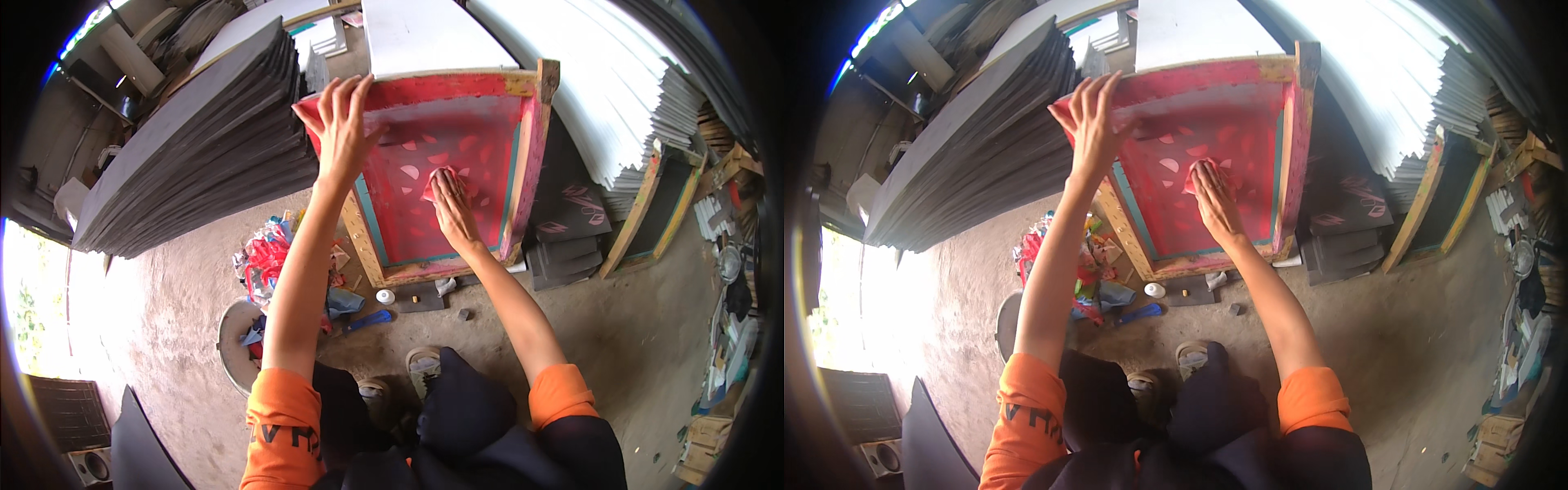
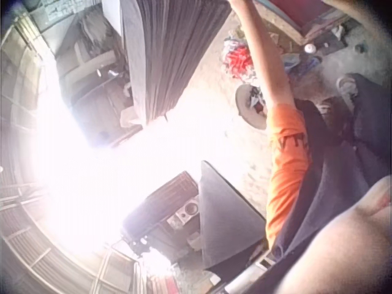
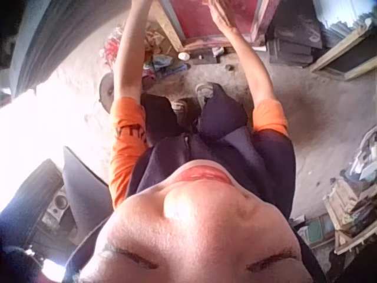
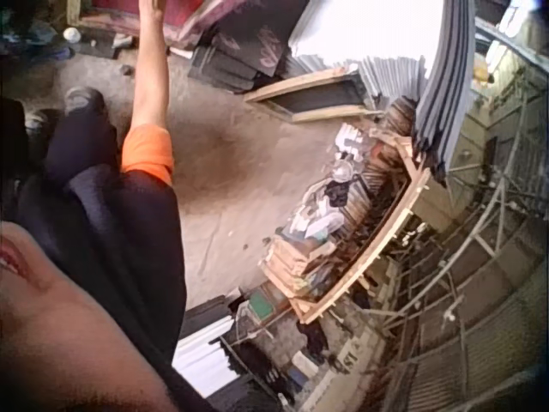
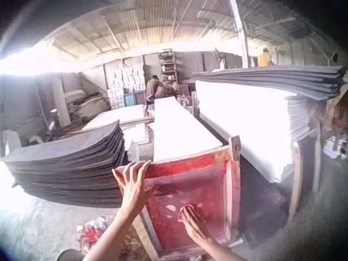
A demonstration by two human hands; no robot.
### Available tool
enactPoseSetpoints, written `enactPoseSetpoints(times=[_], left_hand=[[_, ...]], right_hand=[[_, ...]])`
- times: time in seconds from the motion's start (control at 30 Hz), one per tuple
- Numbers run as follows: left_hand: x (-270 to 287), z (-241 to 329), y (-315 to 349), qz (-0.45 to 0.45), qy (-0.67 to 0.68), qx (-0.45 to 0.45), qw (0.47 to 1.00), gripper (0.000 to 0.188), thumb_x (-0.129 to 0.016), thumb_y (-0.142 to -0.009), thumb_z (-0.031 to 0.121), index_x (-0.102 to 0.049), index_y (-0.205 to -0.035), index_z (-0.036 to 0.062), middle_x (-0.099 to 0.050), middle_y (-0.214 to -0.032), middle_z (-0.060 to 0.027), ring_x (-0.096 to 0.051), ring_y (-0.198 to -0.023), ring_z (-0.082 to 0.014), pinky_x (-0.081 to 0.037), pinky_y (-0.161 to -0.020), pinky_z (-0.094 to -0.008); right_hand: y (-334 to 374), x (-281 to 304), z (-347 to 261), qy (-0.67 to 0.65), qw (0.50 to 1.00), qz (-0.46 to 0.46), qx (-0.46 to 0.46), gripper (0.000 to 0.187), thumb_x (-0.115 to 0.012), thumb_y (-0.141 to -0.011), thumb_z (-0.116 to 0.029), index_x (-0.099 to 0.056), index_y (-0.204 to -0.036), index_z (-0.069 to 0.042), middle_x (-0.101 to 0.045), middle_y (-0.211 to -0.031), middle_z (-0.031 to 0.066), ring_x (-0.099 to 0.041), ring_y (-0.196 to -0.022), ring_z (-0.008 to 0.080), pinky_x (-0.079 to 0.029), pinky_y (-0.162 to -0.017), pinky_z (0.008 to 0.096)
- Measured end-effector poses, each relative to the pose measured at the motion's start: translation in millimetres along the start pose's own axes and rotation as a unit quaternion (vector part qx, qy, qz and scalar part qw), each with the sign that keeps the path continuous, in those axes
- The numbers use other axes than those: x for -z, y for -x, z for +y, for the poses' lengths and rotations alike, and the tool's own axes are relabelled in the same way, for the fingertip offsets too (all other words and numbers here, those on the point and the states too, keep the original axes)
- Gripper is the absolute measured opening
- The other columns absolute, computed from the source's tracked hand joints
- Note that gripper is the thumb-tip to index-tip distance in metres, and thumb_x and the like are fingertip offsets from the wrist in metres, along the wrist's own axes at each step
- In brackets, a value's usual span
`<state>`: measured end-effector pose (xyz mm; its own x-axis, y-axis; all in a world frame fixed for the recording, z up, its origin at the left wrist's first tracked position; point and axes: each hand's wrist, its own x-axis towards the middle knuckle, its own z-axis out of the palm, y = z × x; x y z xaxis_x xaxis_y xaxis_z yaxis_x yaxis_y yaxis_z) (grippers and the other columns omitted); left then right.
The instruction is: The person sits on the floor and applies strips of white tape to a red mesh screen frame. They tear pieces of tape and press them onto the mesh surface, smoothing them down with their fingers. The person occasionally switches to a blue cloth to wipe the screen surface.
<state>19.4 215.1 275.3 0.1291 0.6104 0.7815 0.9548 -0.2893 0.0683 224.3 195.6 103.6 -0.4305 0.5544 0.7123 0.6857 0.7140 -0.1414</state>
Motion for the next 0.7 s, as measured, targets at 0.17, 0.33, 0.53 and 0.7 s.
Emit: enactPoseSetpoints(times=[0.17,0.33,0.53,0.7], left_hand=[[7,9,18,-0.011,0.019,0.009,1.000,0.090,-0.074,-0.065,0.023,-0.026,-0.141,0.0199,-0.025,-0.142,-0.0095,-0.018,-0.134,-0.0317,-0.007,-0.103,-0.0670],[63,22,43,-0.061,0.056,0.047,0.995,0.095,-0.079,-0.062,0.024,-0.025,-0.140,0.0191,-0.025,-0.139,-0.0119,-0.021,-0.131,-0.0346,-0.014,-0.103,-0.0652],[128,13,78,-0.068,0.193,0.070,0.976,0.056,-0.058,-0.086,0.033,-0.039,-0.131,0.0064,-0.044,-0.125,-0.0163,-0.037,-0.120,-0.0340,-0.030,-0.101,-0.0435],[209,25,103,-0.108,0.433,0.204,0.871,0.042,-0.045,-0.096,0.033,-0.046,-0.124,0.0021,-0.054,-0.117,-0.0143,-0.051,-0.112,-0.0251,-0.037,-0.097,-0.0340]], right_hand=[[-14,49,-15,-0.021,1.000,-0.007,-0.002,0.064,-0.053,-0.080,0.002,-0.027,-0.138,0.000,-0.027,-0.143,0.0157,-0.027,-0.133,0.0312,-0.026,-0.111,0.0421],[-43,103,-58,-0.060,0.998,0.028,0.001,0.066,-0.053,-0.079,0.004,-0.028,-0.139,-0.002,-0.029,-0.143,0.0158,-0.029,-0.133,0.0305,-0.030,-0.108,0.0421],[-97,143,-141,-0.537,0.801,0.088,-0.250,0.045,-0.060,-0.083,-0.002,-0.050,-0.126,0.000,-0.059,-0.120,0.0092,-0.055,-0.113,0.0176,-0.042,-0.097,0.0272],[-116,184,-207,-0.748,0.567,-0.044,-0.342,0.018,-0.063,-0.085,-0.013,-0.062,-0.102,-0.006,-0.064,-0.100,0.0069,-0.062,-0.089,0.0144,-0.050,-0.079,0.0279]])
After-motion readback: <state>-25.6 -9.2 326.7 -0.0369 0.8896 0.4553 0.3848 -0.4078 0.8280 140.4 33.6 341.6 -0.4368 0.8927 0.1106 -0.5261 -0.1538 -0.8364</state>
